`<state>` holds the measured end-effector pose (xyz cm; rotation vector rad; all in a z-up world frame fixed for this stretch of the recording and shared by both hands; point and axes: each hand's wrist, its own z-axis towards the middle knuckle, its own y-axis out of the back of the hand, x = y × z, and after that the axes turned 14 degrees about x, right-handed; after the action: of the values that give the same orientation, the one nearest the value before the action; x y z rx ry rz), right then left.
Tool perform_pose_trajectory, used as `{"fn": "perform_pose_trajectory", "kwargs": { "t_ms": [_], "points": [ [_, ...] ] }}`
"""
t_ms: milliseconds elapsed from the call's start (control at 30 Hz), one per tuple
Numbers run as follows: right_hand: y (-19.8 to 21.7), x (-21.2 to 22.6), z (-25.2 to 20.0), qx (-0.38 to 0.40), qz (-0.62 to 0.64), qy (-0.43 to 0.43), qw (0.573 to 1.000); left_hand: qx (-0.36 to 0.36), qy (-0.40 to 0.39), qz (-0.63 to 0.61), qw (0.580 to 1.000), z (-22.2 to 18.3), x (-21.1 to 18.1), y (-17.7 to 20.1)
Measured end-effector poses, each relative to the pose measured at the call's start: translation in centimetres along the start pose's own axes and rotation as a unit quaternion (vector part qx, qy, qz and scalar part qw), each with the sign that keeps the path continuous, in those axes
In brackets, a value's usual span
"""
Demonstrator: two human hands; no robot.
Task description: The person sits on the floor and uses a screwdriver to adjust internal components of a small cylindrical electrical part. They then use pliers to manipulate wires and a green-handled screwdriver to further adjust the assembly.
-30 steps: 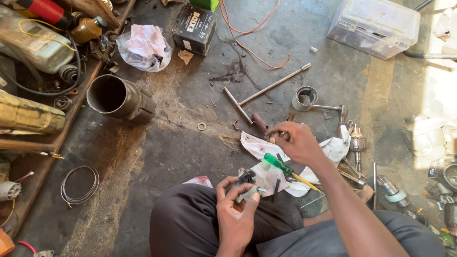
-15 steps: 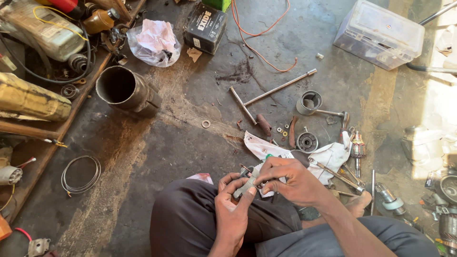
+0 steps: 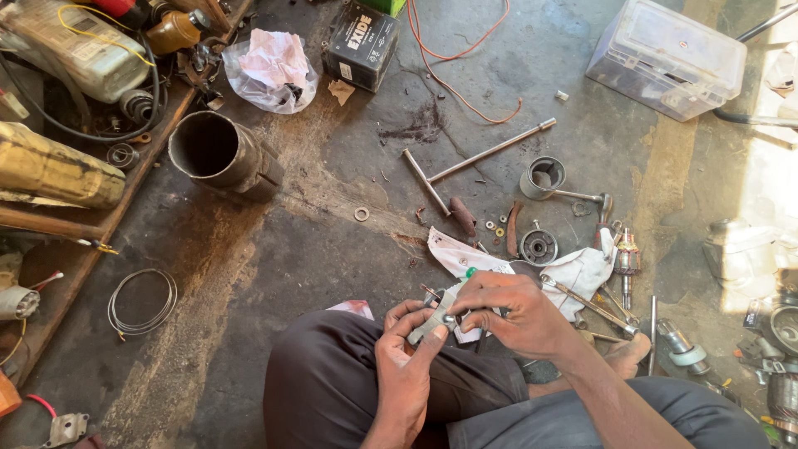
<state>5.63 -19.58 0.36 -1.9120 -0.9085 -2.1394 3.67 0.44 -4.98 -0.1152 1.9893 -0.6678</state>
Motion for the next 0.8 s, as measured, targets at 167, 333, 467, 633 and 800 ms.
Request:
{"fn": "perform_pose_trajectory", "kwargs": {
  "t_ms": [167, 333, 467, 633, 800],
  "points": [
    [0.0, 1.5, 0.1, 0.014, -0.102, 0.024, 0.994, 0.006, -0.003, 0.010, 1.000, -0.1, -0.1, 0.0],
    [0.2, 2.0, 0.4, 0.025, -0.143, -0.003, 0.989, 0.010, -0.015, 0.001, 1.000, -0.1, -0.2, -0.1],
    [0.4, 1.7, 0.2, 0.010, -0.088, 0.015, 0.996, 0.007, -0.016, 0.001, 1.000, -0.1, -0.3, -0.2],
    [0.1, 0.7, 0.2, 0.027, -0.085, 0.012, 0.996, 0.011, -0.014, -0.007, 1.000, -0.1, -0.1, -0.1],
    [-0.2, -0.3, 0.0, 0.038, -0.073, -0.001, 0.997, -0.009, -0.005, 0.046, 0.999, 0.1, -0.1, -0.3]
  ]
}}
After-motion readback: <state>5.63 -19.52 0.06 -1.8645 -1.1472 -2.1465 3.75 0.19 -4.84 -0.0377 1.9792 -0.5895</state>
